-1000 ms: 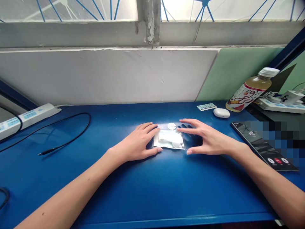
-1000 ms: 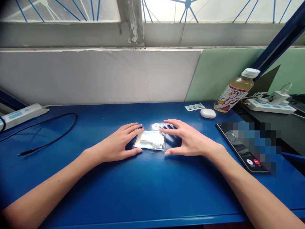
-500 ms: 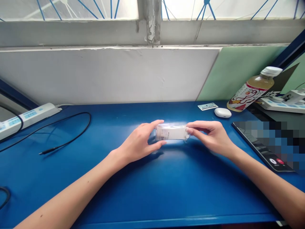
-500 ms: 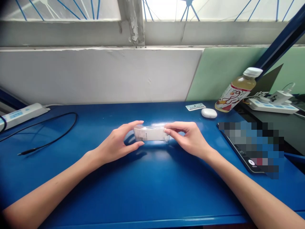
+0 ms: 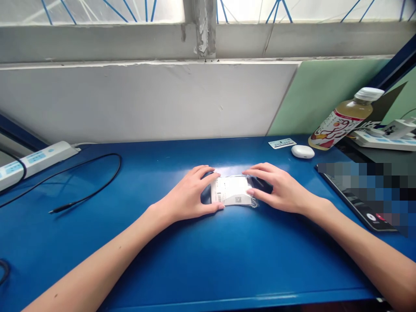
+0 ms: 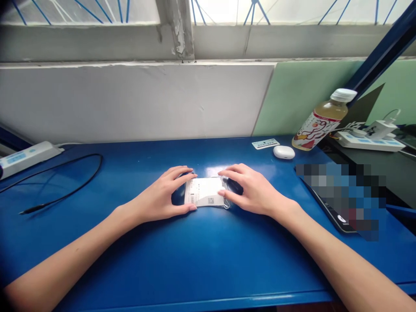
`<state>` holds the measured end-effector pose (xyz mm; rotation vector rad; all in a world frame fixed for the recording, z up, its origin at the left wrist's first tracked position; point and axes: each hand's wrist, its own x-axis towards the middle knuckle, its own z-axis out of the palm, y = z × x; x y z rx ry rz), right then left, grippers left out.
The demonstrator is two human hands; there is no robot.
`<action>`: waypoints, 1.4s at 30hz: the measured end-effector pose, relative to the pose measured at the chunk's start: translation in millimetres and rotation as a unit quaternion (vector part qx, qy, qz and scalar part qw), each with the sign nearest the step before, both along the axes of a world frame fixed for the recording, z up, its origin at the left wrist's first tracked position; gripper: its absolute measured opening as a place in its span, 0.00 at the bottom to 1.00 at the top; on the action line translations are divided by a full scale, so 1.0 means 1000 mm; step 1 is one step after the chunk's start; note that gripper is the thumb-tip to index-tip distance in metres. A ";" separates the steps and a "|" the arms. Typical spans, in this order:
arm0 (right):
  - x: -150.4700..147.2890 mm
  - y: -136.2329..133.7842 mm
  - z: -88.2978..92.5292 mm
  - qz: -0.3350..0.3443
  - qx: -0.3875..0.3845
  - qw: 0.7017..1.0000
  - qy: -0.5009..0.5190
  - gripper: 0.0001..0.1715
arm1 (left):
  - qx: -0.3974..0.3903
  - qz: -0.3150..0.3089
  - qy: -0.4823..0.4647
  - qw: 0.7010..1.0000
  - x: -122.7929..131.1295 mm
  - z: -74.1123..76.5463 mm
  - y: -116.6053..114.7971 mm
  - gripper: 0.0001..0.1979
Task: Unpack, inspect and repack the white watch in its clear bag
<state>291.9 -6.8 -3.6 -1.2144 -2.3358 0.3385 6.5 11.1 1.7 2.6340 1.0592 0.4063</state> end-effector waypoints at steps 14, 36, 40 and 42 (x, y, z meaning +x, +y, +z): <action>0.006 0.002 -0.002 0.042 -0.057 0.995 -0.066 0.50 | -0.010 -0.013 0.016 1.000 -0.009 0.006 0.008 0.42; -0.017 -0.008 -0.009 0.008 -0.028 1.000 0.011 0.25 | -0.030 0.027 0.005 0.999 0.010 -0.006 -0.008 0.36; -0.015 -0.008 -0.005 0.023 -0.049 0.998 0.013 0.23 | -0.033 0.026 0.001 0.999 0.010 -0.005 -0.007 0.36; -0.014 -0.008 -0.002 0.037 -0.057 0.998 0.006 0.23 | -0.032 0.025 -0.003 0.999 0.010 -0.005 -0.006 0.35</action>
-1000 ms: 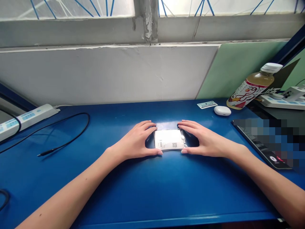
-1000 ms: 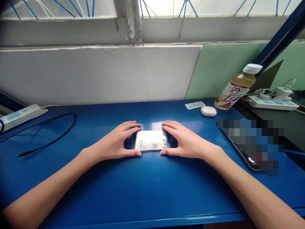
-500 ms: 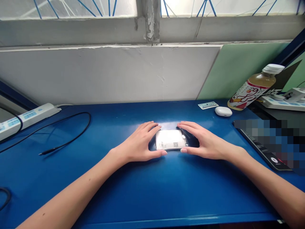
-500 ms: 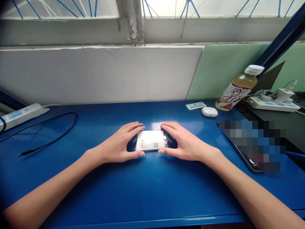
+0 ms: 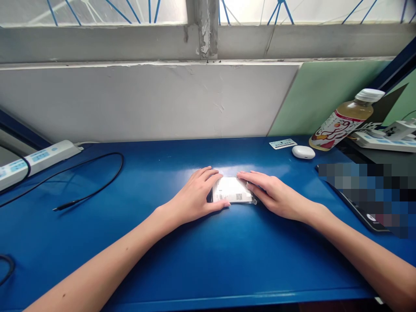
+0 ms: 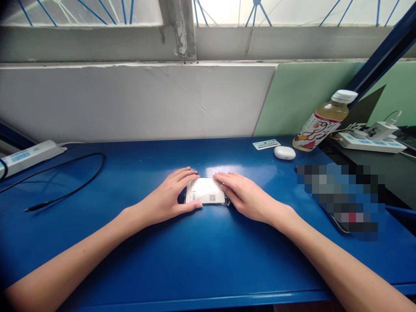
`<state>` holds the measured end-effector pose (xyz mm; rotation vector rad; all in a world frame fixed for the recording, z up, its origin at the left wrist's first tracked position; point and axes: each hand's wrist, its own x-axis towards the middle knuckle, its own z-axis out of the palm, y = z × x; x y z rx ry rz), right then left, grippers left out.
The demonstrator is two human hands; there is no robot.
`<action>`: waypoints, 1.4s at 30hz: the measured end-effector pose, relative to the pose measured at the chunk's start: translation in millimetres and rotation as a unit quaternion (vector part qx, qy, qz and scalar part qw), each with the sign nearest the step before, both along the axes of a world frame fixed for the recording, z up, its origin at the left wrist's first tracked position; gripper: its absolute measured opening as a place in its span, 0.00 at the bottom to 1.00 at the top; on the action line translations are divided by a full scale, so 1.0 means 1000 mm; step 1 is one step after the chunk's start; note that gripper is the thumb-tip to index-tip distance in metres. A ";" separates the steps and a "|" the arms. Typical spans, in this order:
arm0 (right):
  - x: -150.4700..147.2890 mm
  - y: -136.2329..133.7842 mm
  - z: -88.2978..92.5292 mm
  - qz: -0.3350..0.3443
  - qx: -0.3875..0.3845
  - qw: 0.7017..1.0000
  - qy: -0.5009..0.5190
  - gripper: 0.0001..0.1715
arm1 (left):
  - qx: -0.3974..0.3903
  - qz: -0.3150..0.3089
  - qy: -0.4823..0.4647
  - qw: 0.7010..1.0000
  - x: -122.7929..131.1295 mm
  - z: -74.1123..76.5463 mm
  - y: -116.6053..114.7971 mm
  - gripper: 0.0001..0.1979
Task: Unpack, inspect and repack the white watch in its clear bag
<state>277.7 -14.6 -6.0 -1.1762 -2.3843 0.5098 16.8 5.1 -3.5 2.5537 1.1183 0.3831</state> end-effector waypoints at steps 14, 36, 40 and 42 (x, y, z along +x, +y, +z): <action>0.010 0.008 -0.004 0.029 0.027 0.999 0.024 0.23 | -0.007 0.003 -0.014 1.000 -0.002 0.001 0.002 0.35; 0.007 0.005 0.005 0.040 0.063 0.997 -0.024 0.18 | 0.028 -0.013 0.007 1.000 0.000 0.000 -0.001 0.37; 0.006 0.005 -0.001 0.039 0.085 0.995 -0.016 0.16 | 0.022 -0.016 -0.006 1.000 0.000 -0.002 -0.001 0.33; 0.005 0.005 -0.006 0.030 0.096 0.995 -0.006 0.15 | 0.028 -0.026 -0.016 0.999 0.000 -0.002 -0.002 0.30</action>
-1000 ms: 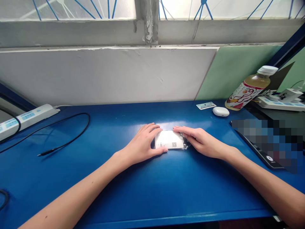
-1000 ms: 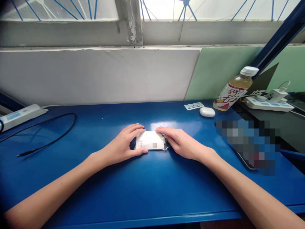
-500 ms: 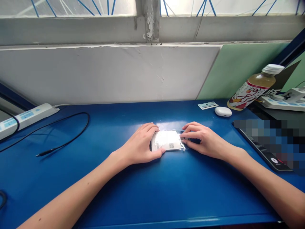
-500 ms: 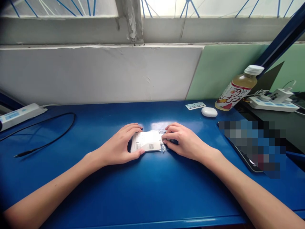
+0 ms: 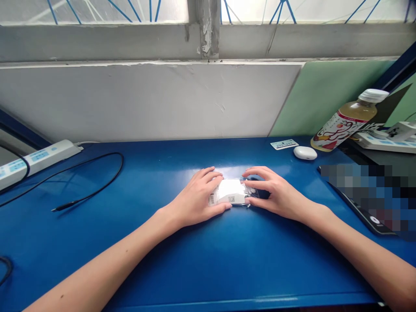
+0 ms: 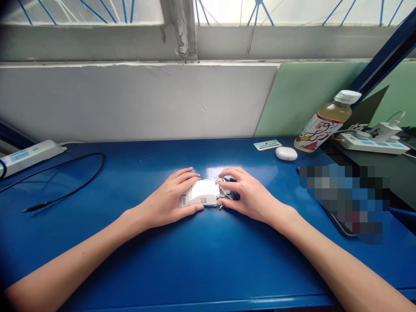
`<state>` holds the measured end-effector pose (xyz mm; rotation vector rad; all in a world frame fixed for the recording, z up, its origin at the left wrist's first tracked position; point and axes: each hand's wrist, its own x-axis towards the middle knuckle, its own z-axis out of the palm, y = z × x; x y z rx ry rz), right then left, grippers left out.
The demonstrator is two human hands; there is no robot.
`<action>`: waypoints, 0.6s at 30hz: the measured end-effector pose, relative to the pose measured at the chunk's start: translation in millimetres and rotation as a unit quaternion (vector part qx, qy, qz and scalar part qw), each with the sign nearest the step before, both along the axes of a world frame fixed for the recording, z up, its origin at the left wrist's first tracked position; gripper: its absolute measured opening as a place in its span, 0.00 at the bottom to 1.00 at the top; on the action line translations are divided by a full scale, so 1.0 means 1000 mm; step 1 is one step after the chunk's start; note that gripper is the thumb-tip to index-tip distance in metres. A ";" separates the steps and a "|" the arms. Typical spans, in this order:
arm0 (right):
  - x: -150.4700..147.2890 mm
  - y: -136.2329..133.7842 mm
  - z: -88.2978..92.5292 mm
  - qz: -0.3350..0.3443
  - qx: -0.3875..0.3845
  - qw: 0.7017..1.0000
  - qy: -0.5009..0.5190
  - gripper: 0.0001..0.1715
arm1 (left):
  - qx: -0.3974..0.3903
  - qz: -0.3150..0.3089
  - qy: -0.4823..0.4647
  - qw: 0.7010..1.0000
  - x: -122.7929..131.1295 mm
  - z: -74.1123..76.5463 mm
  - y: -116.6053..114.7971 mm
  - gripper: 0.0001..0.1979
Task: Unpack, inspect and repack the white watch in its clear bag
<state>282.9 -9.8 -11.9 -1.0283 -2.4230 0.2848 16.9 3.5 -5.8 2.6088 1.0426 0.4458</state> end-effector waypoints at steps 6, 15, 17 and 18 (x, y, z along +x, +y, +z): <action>-0.002 -0.002 -0.002 0.010 0.003 1.000 0.004 0.12 | 0.012 -0.010 -0.007 1.000 0.002 0.001 0.000 0.28; 0.025 0.008 0.019 0.013 0.017 0.997 -0.067 0.10 | 0.025 -0.006 0.007 1.000 -0.004 0.004 0.004 0.26; 0.029 0.007 0.022 -0.005 -0.018 0.997 -0.071 0.09 | 0.020 -0.004 0.001 1.000 -0.004 0.005 0.004 0.26; 0.029 0.006 0.022 -0.015 -0.033 0.997 -0.070 0.10 | 0.017 -0.003 -0.001 1.000 -0.004 0.005 0.004 0.26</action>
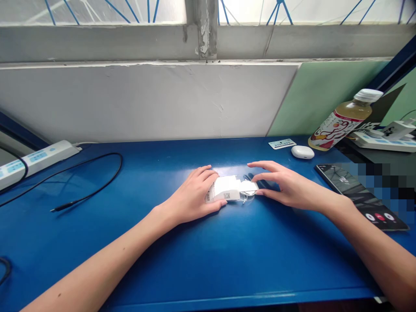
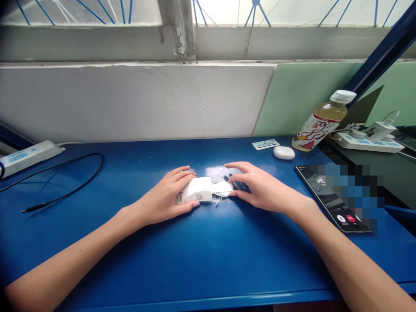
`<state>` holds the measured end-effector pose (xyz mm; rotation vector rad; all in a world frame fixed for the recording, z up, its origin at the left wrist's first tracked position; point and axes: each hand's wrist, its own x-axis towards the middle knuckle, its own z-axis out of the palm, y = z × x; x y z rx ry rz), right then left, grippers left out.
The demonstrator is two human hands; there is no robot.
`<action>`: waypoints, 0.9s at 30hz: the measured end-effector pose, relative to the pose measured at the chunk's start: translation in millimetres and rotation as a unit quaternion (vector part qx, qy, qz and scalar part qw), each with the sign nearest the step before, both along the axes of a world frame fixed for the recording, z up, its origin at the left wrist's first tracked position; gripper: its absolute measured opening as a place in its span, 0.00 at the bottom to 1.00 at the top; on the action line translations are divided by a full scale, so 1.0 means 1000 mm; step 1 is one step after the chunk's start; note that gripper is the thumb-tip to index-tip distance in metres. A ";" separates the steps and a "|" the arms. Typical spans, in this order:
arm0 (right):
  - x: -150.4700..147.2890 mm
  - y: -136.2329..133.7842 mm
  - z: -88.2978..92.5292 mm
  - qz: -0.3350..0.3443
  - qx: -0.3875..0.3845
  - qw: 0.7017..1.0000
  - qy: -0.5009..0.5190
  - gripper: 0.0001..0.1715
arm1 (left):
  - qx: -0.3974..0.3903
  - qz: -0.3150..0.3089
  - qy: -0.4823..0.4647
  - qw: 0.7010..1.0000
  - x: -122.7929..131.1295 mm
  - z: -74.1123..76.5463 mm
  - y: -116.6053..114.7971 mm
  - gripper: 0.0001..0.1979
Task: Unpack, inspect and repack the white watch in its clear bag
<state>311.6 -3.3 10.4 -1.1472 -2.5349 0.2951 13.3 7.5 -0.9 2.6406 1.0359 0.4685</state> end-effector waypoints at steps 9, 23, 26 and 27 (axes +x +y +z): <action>-0.024 -0.011 -0.011 -0.004 -0.010 0.999 0.044 0.19 | -0.006 -0.010 -0.024 1.000 0.003 -0.002 -0.002 0.33; -0.001 0.002 0.000 -0.040 0.043 0.997 0.042 0.18 | -0.053 0.024 -0.023 0.998 -0.001 0.015 -0.003 0.19; 0.010 0.008 0.007 -0.056 0.056 0.995 0.057 0.16 | -0.049 0.031 -0.023 0.998 -0.002 0.017 -0.003 0.20; 0.013 0.010 0.009 -0.065 0.070 0.993 0.067 0.15 | -0.046 0.032 -0.024 0.998 -0.002 0.017 -0.003 0.20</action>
